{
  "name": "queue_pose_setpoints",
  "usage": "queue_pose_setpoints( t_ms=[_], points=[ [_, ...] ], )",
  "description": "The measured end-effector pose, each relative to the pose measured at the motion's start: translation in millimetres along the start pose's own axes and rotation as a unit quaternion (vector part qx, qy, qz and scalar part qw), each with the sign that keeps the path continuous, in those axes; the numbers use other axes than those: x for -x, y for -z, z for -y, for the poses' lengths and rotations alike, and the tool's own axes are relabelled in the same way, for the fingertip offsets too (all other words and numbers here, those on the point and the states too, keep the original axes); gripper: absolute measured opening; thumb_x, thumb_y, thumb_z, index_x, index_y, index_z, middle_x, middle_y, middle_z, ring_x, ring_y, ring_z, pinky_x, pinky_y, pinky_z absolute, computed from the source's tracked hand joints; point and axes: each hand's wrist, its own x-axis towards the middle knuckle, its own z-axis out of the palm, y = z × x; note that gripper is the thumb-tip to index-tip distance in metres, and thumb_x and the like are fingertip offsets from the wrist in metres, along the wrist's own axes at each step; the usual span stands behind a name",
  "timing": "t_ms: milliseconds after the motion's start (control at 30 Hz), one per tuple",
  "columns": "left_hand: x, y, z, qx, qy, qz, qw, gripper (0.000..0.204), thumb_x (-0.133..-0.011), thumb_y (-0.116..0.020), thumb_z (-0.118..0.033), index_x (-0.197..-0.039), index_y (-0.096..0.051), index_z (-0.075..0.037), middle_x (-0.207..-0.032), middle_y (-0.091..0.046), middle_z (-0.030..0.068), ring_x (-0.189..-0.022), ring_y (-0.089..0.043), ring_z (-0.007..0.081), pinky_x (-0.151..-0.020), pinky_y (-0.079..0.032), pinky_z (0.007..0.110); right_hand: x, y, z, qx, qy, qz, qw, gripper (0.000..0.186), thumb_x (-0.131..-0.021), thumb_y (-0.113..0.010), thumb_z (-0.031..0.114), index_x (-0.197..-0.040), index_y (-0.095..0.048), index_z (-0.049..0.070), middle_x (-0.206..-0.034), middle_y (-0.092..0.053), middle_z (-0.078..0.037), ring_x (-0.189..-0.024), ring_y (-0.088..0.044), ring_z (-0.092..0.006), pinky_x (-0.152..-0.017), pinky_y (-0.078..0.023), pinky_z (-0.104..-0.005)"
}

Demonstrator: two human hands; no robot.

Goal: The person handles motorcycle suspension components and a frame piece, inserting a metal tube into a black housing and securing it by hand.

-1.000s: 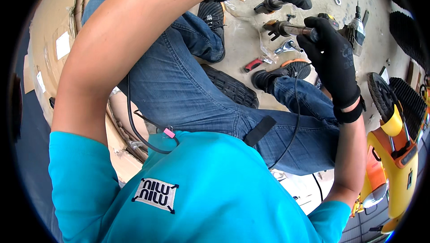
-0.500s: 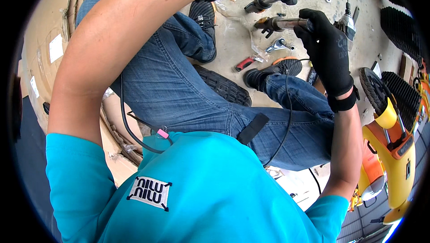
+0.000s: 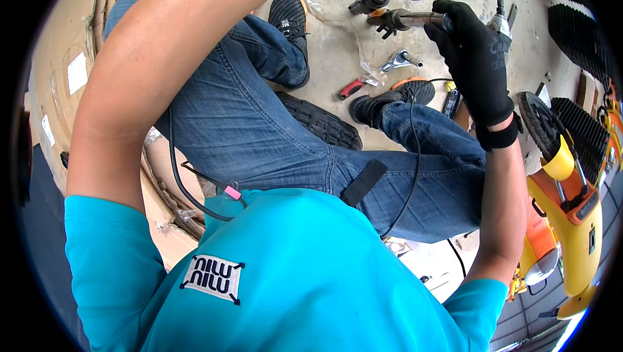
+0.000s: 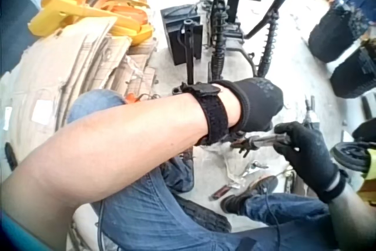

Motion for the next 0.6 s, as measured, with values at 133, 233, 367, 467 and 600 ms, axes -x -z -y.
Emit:
queue_pose_setpoints(
  t_ms=[133,233,367,467,600],
  points=[
    [-5.0,-0.2,0.6,-0.021,-0.018,0.005,1.000,0.025,-0.080,-0.074,-0.020,-0.094,-0.077,0.001,-0.095,-0.074,0.0242,-0.092,-0.073,0.0374,-0.083,-0.057,0.043,2.3,0.2,1.0,-0.011,-0.002,-0.007,1.000,0.031,-0.097,-0.071,0.014,-0.127,-0.065,0.008,-0.089,-0.072,-0.009,-0.068,-0.066,-0.0141,-0.062,-0.053,-0.0251],
    [-3.6,-1.1,1.5,-0.032,-0.026,0.001,0.999,0.026,-0.080,-0.074,-0.020,-0.094,-0.077,0.001,-0.094,-0.074,0.0240,-0.092,-0.073,0.0373,-0.083,-0.057,0.042,0.4,-4.1,-0.4,-0.027,-0.001,-0.002,1.000,0.031,-0.097,-0.071,0.015,-0.127,-0.065,0.008,-0.090,-0.072,-0.009,-0.069,-0.067,-0.0148,-0.062,-0.053,-0.0254],
    [-4.7,-2.1,1.9,-0.045,-0.035,-0.006,0.998,0.027,-0.080,-0.075,-0.022,-0.094,-0.077,0.001,-0.094,-0.074,0.0238,-0.092,-0.073,0.0371,-0.084,-0.057,0.042,0.1,-5.9,-3.2,-0.007,0.024,-0.021,0.999,0.032,-0.097,-0.072,0.015,-0.127,-0.065,0.009,-0.089,-0.072,-0.009,-0.068,-0.068,-0.0160,-0.062,-0.054,-0.0260],
    [-6.4,-3.9,3.6,-0.047,-0.043,-0.011,0.998,0.027,-0.080,-0.075,-0.023,-0.093,-0.078,0.001,-0.093,-0.074,0.0235,-0.092,-0.073,0.0371,-0.084,-0.057,0.043,1.3,-6.8,-3.2,-0.001,0.026,-0.035,0.999,0.031,-0.096,-0.072,0.015,-0.126,-0.065,0.009,-0.088,-0.072,-0.009,-0.067,-0.068,-0.0164,-0.061,-0.055,-0.0262],
    [-1.4,-1.7,1.9,-0.050,-0.053,-0.015,0.997,0.027,-0.081,-0.075,-0.024,-0.092,-0.077,0.000,-0.092,-0.074,0.0230,-0.092,-0.072,0.0373,-0.084,-0.057,0.043,0.7,-8.4,-1.7,0.003,0.007,-0.033,0.999,0.032,-0.096,-0.072,0.015,-0.126,-0.065,0.008,-0.088,-0.073,-0.009,-0.068,-0.068,-0.0156,-0.061,-0.054,-0.0263]
  ],
)
